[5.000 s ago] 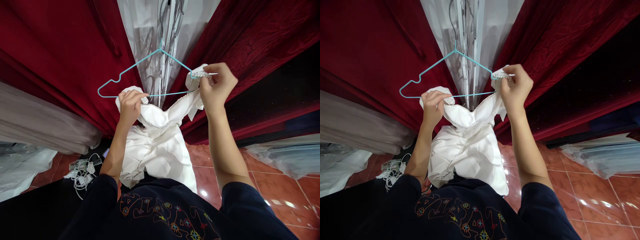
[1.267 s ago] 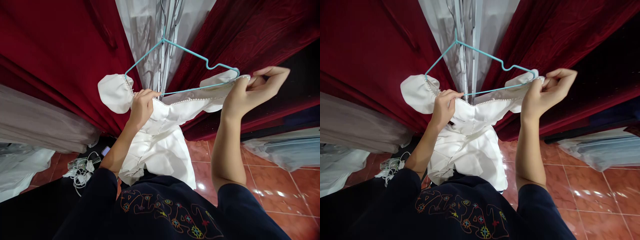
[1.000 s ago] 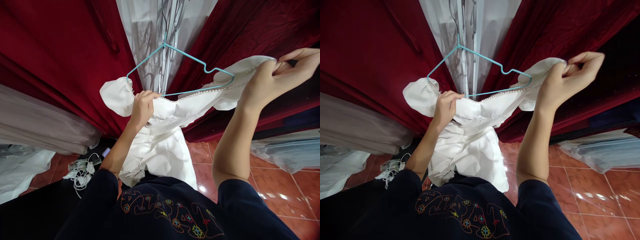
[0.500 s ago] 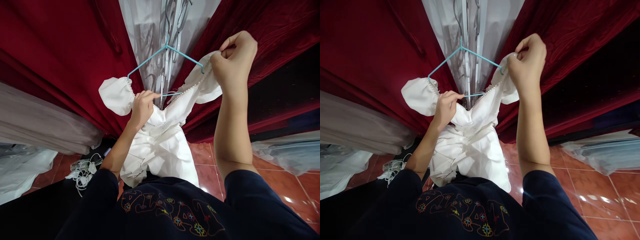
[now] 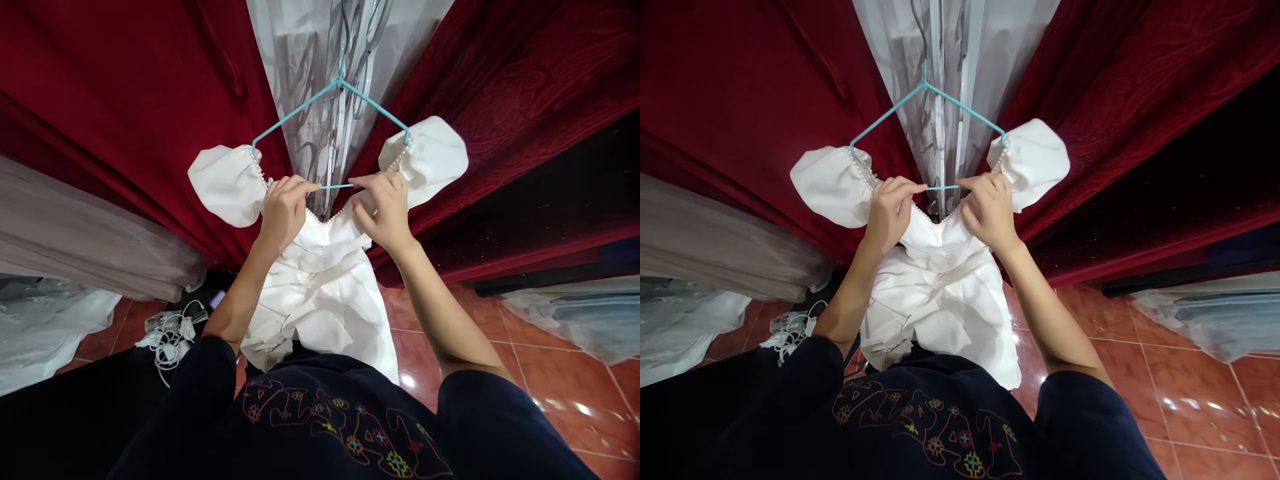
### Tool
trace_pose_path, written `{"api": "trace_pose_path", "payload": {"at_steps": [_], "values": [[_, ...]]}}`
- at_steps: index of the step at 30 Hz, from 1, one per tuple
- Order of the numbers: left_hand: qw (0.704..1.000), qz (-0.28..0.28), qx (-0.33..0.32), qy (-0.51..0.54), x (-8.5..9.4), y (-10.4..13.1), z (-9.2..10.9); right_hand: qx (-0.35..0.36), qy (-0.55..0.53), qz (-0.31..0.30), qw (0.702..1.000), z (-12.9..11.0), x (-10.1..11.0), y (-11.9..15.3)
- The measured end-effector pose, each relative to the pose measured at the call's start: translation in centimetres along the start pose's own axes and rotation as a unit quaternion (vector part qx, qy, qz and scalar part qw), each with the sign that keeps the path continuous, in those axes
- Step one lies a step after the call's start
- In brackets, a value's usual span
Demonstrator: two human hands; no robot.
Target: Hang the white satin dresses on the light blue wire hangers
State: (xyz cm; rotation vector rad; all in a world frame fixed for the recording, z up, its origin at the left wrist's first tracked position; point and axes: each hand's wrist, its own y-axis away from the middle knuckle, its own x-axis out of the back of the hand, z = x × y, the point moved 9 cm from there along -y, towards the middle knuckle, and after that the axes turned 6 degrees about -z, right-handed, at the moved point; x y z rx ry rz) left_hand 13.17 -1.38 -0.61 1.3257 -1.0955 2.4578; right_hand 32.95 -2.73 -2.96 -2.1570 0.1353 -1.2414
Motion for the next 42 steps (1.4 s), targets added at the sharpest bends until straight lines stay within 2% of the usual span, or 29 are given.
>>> {"api": "trace_pose_path", "payload": {"at_steps": [2, 4, 5, 7, 9, 10, 12, 14, 18, 22, 25, 27, 28, 29, 31, 32, 34, 36, 39, 42], "values": [[1.0, -0.002, -0.004, 0.003, -0.3, 0.1, 0.0, -0.007, -0.001, 0.006, 1.0, 0.6, -0.4, 0.4], [0.999, 0.025, -0.029, 0.014, -0.1, 0.5, 0.1, -0.017, -0.006, 0.024, 1.0, 0.7, -0.1, 0.4], [0.997, 0.059, -0.04, 0.013, 0.3, 0.7, 0.0, -0.021, -0.01, 0.034, 0.999, 0.6, 0.2, 0.4], [0.986, 0.162, -0.032, -0.016, 1.9, 1.6, -1.0, -0.027, -0.013, 0.054, 0.998, 0.2, 0.7, 0.3], [0.966, 0.251, 0.015, -0.063, 3.5, 2.6, -2.6, -0.033, -0.011, 0.069, 0.997, -0.1, 0.7, 0.3], [0.959, 0.268, 0.041, -0.078, 4.0, 2.8, -3.5, -0.037, -0.011, 0.074, 0.997, -0.2, 0.6, 0.4], [0.957, 0.272, 0.071, -0.069, 4.7, 2.8, -5.2, -0.044, -0.012, 0.08, 0.996, -0.2, 0.4, 0.5], [0.959, 0.272, 0.074, -0.024, 5.5, 2.3, -6.7, -0.05, -0.014, 0.092, 0.994, -0.1, 0.5, 0.5], [0.951, 0.289, 0.093, 0.06, 7.9, 1.5, -10.5, -0.062, -0.011, 0.123, 0.99, 0.4, 1.6, 0.5], [0.927, 0.339, 0.136, 0.088, 11.4, 3.1, -14.2, -0.053, -0.007, 0.116, 0.992, 0.4, 1.8, -0.1], [0.932, 0.273, 0.209, 0.116, 11.3, 5.1, -15.3, -0.057, -0.009, 0.108, 0.992, 0.4, 1.4, -0.5], [0.938, 0.193, 0.258, 0.129, 9.9, 6.5, -14.5, -0.067, -0.015, 0.105, 0.992, 0.5, 1.1, -0.6], [0.945, 0.142, 0.264, 0.132, 8.9, 6.9, -13.5, -0.072, -0.018, 0.105, 0.992, 0.7, 0.9, -0.6], [0.954, 0.091, 0.252, 0.132, 7.8, 7.0, -12.1, -0.076, -0.02, 0.104, 0.991, 0.8, 0.8, -0.7], [0.977, 0.014, 0.162, 0.134, 6.0, 6.5, -8.0, -0.081, -0.023, 0.103, 0.991, 0.9, 0.6, -0.7], [0.986, 0.008, 0.102, 0.132, 5.6, 6.0, -5.8, -0.081, -0.022, 0.102, 0.991, 0.8, 0.6, -0.7], [0.993, 0.044, 0.005, 0.106, 5.7, 4.9, -2.3, -0.079, -0.018, 0.099, 0.992, 0.3, 0.6, -0.6], [0.994, 0.084, -0.029, 0.064, 5.7, 3.6, -0.6, -0.073, -0.011, 0.091, 0.993, -0.5, 0.7, -0.3], [0.996, 0.081, 0.005, 0.032, 4.8, 1.6, -1.0, -0.047, -0.018, 0.082, 0.995, -1.5, 0.9, 0.4], [0.997, 0.066, 0.03, 0.027, 3.8, 0.8, -2.0, -0.03, -0.041, 0.154, 0.987, -0.7, 2.6, 1.2]]}}
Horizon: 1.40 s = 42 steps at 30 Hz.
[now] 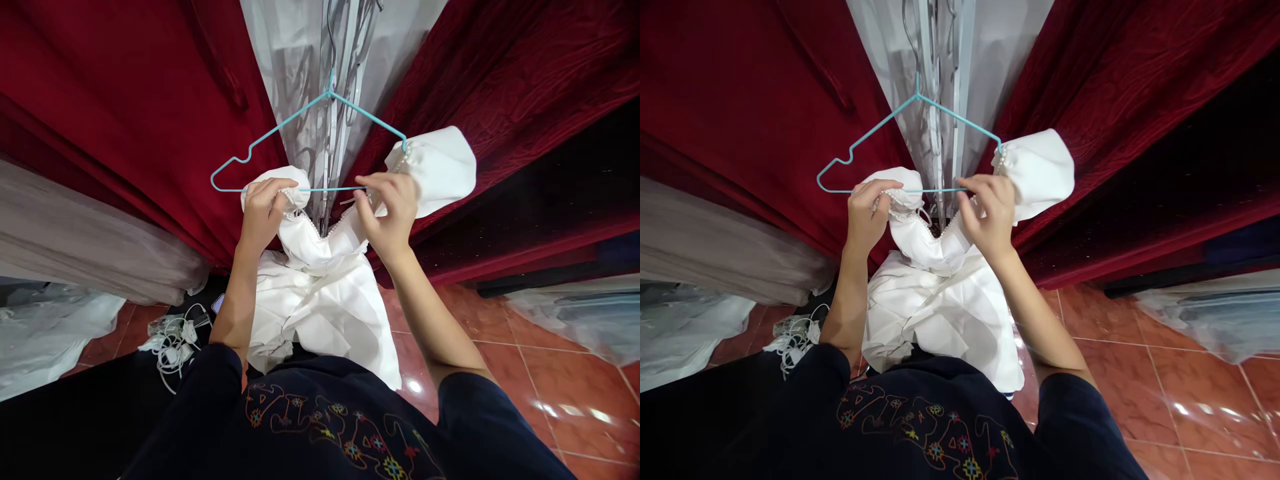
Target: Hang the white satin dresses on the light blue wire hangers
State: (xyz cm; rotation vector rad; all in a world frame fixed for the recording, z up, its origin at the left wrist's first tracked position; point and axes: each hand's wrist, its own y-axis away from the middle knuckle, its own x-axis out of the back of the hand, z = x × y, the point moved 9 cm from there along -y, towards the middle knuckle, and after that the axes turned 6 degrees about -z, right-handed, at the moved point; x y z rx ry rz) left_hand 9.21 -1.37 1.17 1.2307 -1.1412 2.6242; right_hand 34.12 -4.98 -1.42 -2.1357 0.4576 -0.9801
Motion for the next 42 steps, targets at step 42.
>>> {"api": "trace_pose_path", "payload": {"at_steps": [42], "values": [[0.926, 0.27, 0.196, 0.173, 3.3, 9.3, -11.2, 0.017, -0.119, -0.033, 0.992, 1.9, 0.2, 0.1]]}}
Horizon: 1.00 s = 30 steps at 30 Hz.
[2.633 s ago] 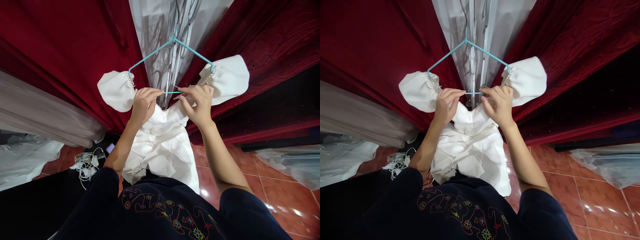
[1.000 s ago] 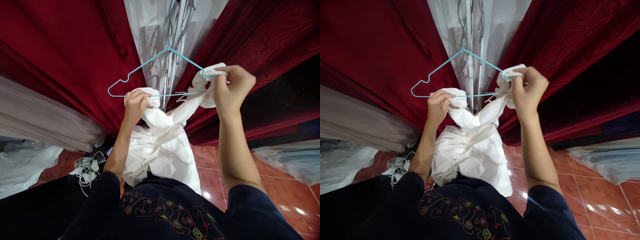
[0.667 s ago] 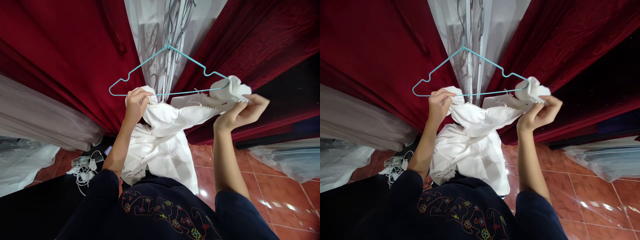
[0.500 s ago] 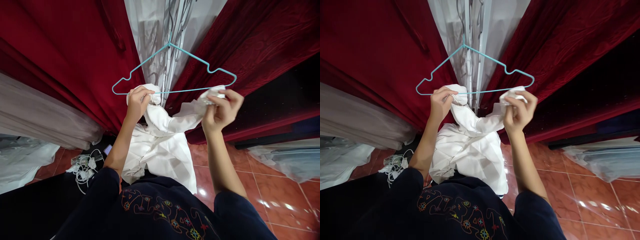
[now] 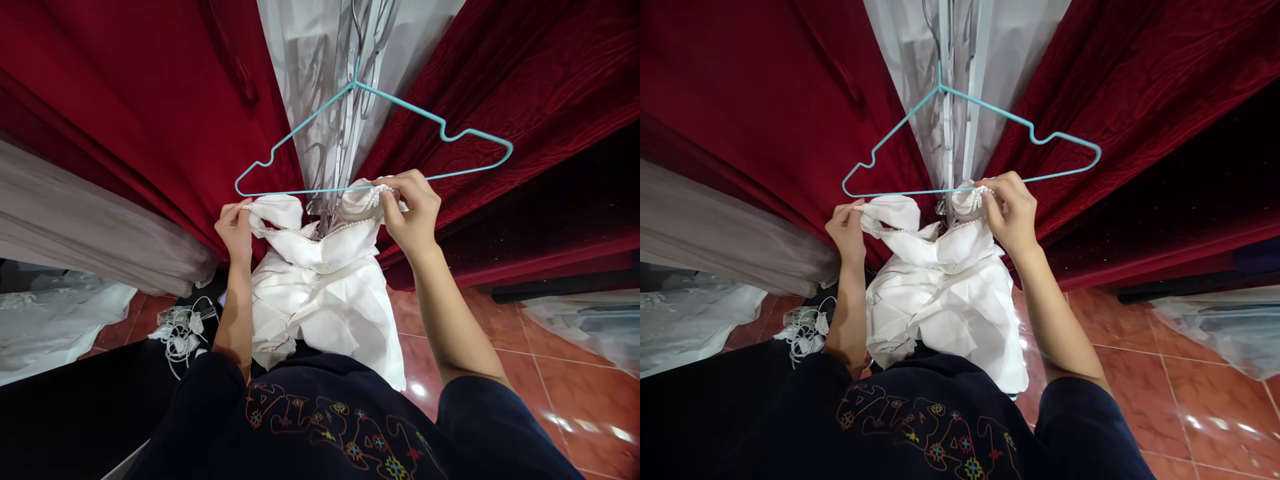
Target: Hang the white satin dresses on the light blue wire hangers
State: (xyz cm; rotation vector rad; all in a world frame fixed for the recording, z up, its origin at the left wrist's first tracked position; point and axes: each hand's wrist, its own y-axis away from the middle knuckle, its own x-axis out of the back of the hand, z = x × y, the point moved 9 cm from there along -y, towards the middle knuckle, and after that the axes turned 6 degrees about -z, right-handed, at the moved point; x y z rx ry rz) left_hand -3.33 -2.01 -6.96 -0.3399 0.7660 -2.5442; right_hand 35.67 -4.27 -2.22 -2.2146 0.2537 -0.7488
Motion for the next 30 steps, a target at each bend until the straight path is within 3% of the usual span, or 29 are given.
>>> {"api": "trace_pose_path", "payload": {"at_steps": [3, 7, 10, 12, 14, 17, 20, 23, 24, 28, 30], "values": [[0.998, 0.041, 0.047, -0.028, 1.9, -2.2, -1.6, -0.001, -0.001, -0.002, 1.0, 0.0, 0.2, -0.1], [0.996, 0.077, -0.027, -0.025, 2.1, -7.3, 0.4, -0.004, -0.001, -0.002, 1.0, -0.4, 0.3, -0.1], [0.993, 0.035, -0.116, 0.002, -0.2, -11.4, 2.2, -0.016, 0.007, -0.003, 1.0, -0.6, 0.2, 0.0], [0.991, -0.055, -0.122, 0.006, -3.2, -13.4, 2.2, -0.021, 0.007, -0.002, 1.0, -0.6, 0.1, 0.1], [0.983, -0.146, -0.107, 0.014, -6.3, -14.0, 1.8, -0.02, 0.008, 0.001, 1.0, -0.7, 0.1, 0.1], [0.974, -0.188, -0.114, 0.06, -8.8, -12.5, 2.8, -0.009, 0.005, 0.005, 1.0, -0.8, 0.0, -0.1], [0.973, -0.117, -0.188, 0.066, -8.3, -8.9, 6.2, 0.002, 0.003, 0.014, 1.0, -0.9, 0.1, -0.2], [0.968, -0.02, -0.249, -0.02, -7.3, -3.9, 9.5, -0.003, 0.004, 0.017, 1.0, -0.8, 0.0, -0.2], [0.966, -0.012, -0.253, -0.045, -7.5, -2.3, 10.1, -0.009, 0.004, 0.015, 1.0, -0.7, -0.1, -0.2], [0.936, -0.228, -0.256, -0.079, -12.7, 2.5, 10.6, -0.034, 0.009, 0.018, 0.999, -0.4, -0.3, -0.3], [0.919, -0.291, -0.249, -0.098, -14.6, 3.6, 10.4, -0.027, 0.012, 0.02, 0.999, -0.6, -0.3, -0.2]]}}
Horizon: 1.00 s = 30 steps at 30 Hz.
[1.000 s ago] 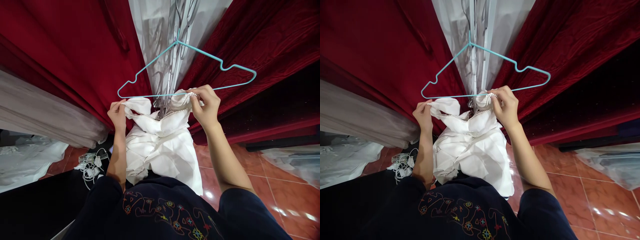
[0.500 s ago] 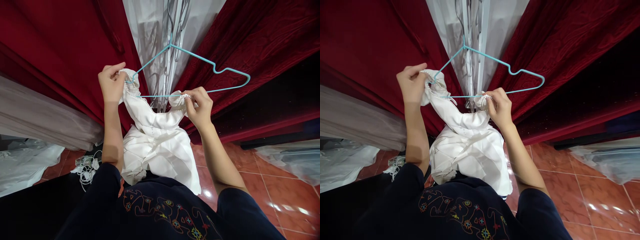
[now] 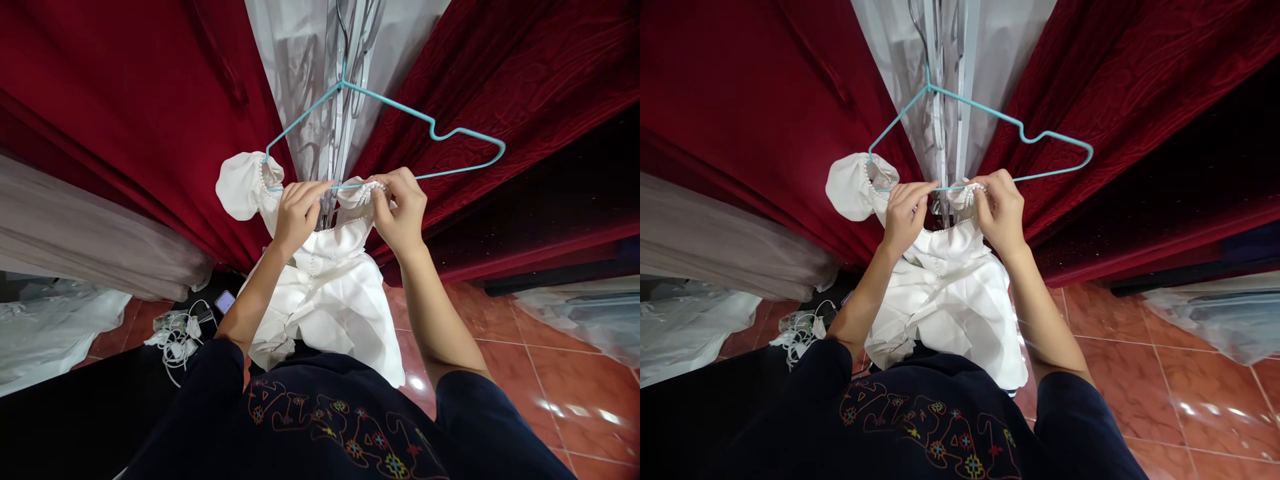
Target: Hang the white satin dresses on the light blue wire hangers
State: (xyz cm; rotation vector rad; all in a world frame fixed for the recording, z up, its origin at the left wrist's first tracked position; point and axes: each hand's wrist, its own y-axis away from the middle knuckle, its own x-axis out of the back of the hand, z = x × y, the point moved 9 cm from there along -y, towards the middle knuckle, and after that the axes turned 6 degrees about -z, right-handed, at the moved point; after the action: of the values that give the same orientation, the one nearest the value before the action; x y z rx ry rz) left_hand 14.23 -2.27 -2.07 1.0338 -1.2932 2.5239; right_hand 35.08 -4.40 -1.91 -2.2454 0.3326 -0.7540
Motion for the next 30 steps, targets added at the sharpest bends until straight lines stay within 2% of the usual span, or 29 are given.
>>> {"api": "trace_pose_path", "payload": {"at_steps": [2, 4, 6, 8, 9, 12, 15, 18, 20, 22, 24, 26, 28, 30], "values": [[1.0, -0.013, 0.001, 0.001, -0.5, -0.4, 0.2, 0.017, 0.006, 0.0, 1.0, -0.4, 0.0, 0.4], [1.0, -0.014, 0.007, 0.024, -0.3, -0.9, 0.2, 0.031, 0.028, 0.048, 0.998, -0.6, 0.9, 1.1], [0.999, -0.024, 0.014, 0.045, 0.1, -1.2, 0.1, 0.046, 0.071, 0.159, 0.984, -0.4, 3.4, 2.2], [0.998, -0.039, 0.017, 0.049, 0.5, -1.4, 0.1, 0.053, 0.111, 0.286, 0.95, 0.2, 6.5, 3.5], [0.998, -0.046, 0.016, 0.046, 0.7, -1.5, 0.0, 0.049, 0.128, 0.329, 0.934, 0.9, 7.9, 3.9], [0.997, -0.065, 0.01, 0.04, 1.1, -1.5, -0.2, 0.005, 0.153, 0.379, 0.913, 3.8, 11.6, 3.3], [0.996, -0.071, 0.006, 0.052, 1.2, -1.6, -0.4, 0.009, 0.137, 0.375, 0.917, 5.7, 14.0, 1.4], [0.996, -0.073, 0.01, 0.058, 1.0, -1.7, -0.6, 0.086, 0.101, 0.348, 0.928, 4.6, 14.3, -0.5], [0.995, -0.079, 0.015, 0.054, 0.9, -1.7, -0.6, 0.118, 0.095, 0.31, 0.939, 2.6, 13.6, -2.1], [0.995, -0.087, 0.016, 0.052, 0.8, -1.7, -0.5, 0.098, 0.116, 0.262, 0.953, 0.8, 12.3, -4.2], [0.994, -0.097, 0.01, 0.055, 0.7, -1.6, -0.3, 0.037, 0.146, 0.209, 0.966, -0.1, 10.9, -6.7], [0.994, -0.098, 0.006, 0.05, 0.8, -1.5, -0.2, -0.046, 0.153, 0.15, 0.976, 0.3, 9.4, -8.8], [0.995, -0.091, 0.012, 0.028, 1.1, -1.4, -0.4, -0.099, 0.1, 0.089, 0.986, 0.9, 7.7, -9.9], [0.996, -0.085, 0.02, 0.006, 1.4, -1.3, -0.6, -0.058, -0.016, 0.066, 0.996, 0.0, 6.5, -9.7]]}}
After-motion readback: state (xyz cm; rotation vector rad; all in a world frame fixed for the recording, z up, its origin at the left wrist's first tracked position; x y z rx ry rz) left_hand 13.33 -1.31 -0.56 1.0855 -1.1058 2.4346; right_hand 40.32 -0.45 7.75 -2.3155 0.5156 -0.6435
